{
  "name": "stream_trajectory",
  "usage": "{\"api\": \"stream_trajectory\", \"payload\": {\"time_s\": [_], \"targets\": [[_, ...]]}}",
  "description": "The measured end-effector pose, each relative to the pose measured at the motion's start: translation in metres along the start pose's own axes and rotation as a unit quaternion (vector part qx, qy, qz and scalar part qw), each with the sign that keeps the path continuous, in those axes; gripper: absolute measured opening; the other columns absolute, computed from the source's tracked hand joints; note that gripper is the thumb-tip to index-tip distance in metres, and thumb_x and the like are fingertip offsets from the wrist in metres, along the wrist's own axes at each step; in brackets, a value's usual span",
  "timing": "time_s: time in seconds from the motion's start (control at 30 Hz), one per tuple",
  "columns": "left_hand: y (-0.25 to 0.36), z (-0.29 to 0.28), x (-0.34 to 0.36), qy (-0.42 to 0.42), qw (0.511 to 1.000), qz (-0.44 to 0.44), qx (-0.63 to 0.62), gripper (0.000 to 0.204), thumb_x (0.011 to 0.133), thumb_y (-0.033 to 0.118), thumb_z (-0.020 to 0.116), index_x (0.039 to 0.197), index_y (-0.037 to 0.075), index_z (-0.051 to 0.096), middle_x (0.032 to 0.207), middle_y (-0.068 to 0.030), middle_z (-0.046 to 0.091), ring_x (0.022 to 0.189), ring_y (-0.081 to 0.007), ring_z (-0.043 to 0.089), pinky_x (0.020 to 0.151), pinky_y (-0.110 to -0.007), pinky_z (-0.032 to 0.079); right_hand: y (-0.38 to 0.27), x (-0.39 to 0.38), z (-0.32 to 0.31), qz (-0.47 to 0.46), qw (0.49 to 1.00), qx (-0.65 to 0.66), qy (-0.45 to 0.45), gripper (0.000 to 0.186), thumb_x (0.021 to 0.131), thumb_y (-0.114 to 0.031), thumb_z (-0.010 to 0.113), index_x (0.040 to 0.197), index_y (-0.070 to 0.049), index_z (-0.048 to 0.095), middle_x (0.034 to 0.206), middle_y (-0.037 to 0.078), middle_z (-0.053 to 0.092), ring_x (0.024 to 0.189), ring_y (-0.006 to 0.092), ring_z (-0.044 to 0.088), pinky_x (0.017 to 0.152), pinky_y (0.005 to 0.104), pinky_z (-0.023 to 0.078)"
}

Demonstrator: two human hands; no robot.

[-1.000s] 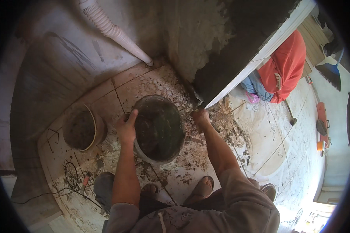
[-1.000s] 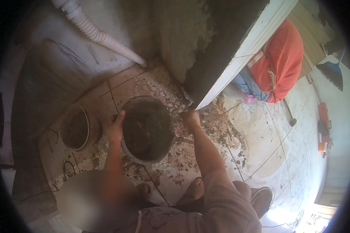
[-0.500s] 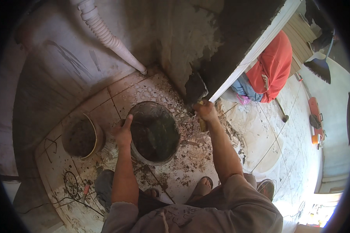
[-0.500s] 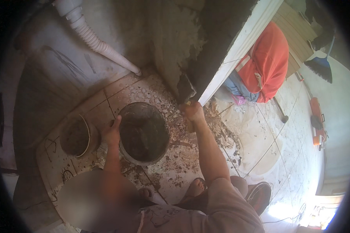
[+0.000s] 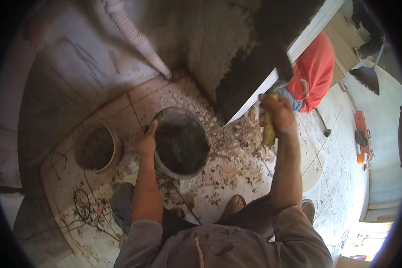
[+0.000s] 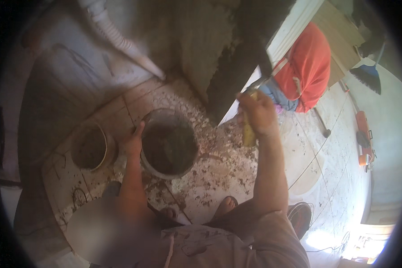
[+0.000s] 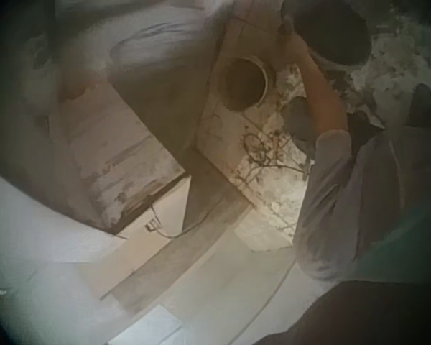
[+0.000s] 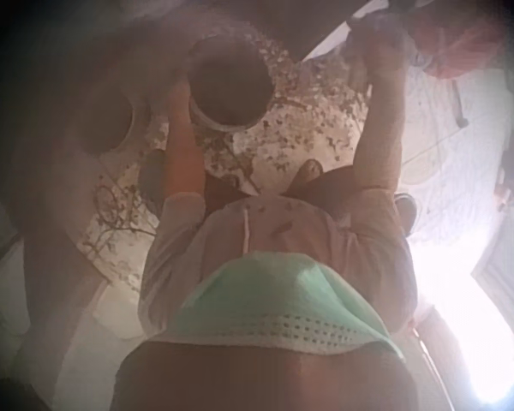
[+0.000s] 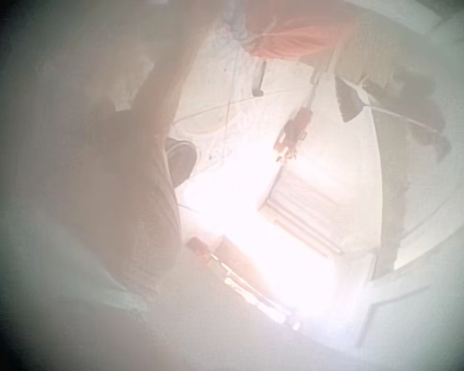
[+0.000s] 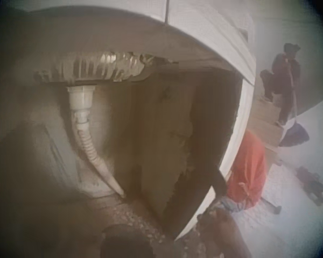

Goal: The person applies mortar onto a wall corner using a trowel, then scrapes and mixes mortar inside a bucket using the trowel.

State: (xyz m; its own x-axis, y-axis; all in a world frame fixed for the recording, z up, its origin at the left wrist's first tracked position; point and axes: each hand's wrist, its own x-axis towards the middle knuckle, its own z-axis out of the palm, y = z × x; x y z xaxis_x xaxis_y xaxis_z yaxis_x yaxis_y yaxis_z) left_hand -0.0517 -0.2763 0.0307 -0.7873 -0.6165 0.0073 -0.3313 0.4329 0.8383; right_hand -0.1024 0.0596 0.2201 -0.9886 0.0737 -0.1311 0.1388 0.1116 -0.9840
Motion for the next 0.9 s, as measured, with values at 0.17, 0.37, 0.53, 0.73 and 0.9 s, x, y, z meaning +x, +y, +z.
{"api": "stream_trajectory", "payload": {"time_s": [0.17, 0.37, 0.53, 0.73, 0.9], "targets": [[-0.003, 0.012, 0.011, 0.004, 0.993, 0.101, -0.058, 0.068, 0.079, 0.063, 0.063, 0.073, -0.005, 0.062, 0.059, -0.0186, 0.052, 0.058, -0.0289, 0.05, 0.063, -0.042, 0.041, -0.012, -0.032, 0.0, -0.09, 0.984, -0.141, 0.061, 0.022, 0.086, -0.023, 0.065, 0.084, -0.003, 0.055, 0.062, 0.002, 0.054, 0.047, 0.0108, 0.051, 0.045, 0.026, 0.042], [-0.01, -0.011, 0.005, -0.04, 0.993, 0.005, -0.114, 0.057, 0.079, 0.051, 0.07, 0.069, -0.004, 0.061, 0.056, -0.0039, 0.045, 0.058, -0.014, 0.042, 0.057, -0.034, 0.037, 0.085, -0.05, 0.04, -0.016, 0.819, -0.533, -0.212, 0.032, 0.082, -0.028, 0.067, 0.104, -0.008, 0.057, 0.084, 0.021, 0.065, 0.084, 0.0378, 0.063, 0.074, 0.0448, 0.048], [0.007, -0.005, -0.014, -0.042, 0.993, 0.025, -0.103, 0.059, 0.077, 0.052, 0.072, 0.067, -0.005, 0.06, 0.056, -0.0011, 0.045, 0.056, -0.0133, 0.041, 0.055, -0.032, 0.035, 0.165, -0.027, 0.085, 0.092, 0.799, -0.391, -0.447, 0.03, 0.083, -0.027, 0.065, 0.094, 0.001, 0.058, 0.076, 0.013, 0.063, 0.066, 0.0251, 0.064, 0.061, 0.039, 0.052], [0.011, -0.013, -0.026, -0.117, 0.99, -0.023, -0.077, 0.048, 0.08, 0.043, 0.075, 0.072, -0.003, 0.065, 0.06, 0.0008, 0.05, 0.057, -0.0101, 0.042, 0.053, -0.028, 0.034, 0.238, 0.012, 0.167, 0.169, 0.777, -0.271, -0.542, 0.027, 0.084, -0.023, 0.063, 0.092, 0.003, 0.062, 0.072, 0.01, 0.06, 0.063, 0.0207, 0.063, 0.053, 0.0359, 0.051], [0.018, 0.001, -0.037, -0.17, 0.973, 0.005, -0.154, 0.036, 0.082, 0.033, 0.075, 0.083, -0.003, 0.071, 0.068, 0.001, 0.059, 0.062, -0.0067, 0.049, 0.056, -0.025, 0.04, 0.237, 0.001, 0.22, -0.104, 0.666, -0.415, -0.611, 0.026, 0.08, -0.02, 0.066, 0.095, 0.001, 0.068, 0.09, 0.016, 0.069, 0.076, 0.0251, 0.069, 0.061, 0.0391, 0.054]]}}
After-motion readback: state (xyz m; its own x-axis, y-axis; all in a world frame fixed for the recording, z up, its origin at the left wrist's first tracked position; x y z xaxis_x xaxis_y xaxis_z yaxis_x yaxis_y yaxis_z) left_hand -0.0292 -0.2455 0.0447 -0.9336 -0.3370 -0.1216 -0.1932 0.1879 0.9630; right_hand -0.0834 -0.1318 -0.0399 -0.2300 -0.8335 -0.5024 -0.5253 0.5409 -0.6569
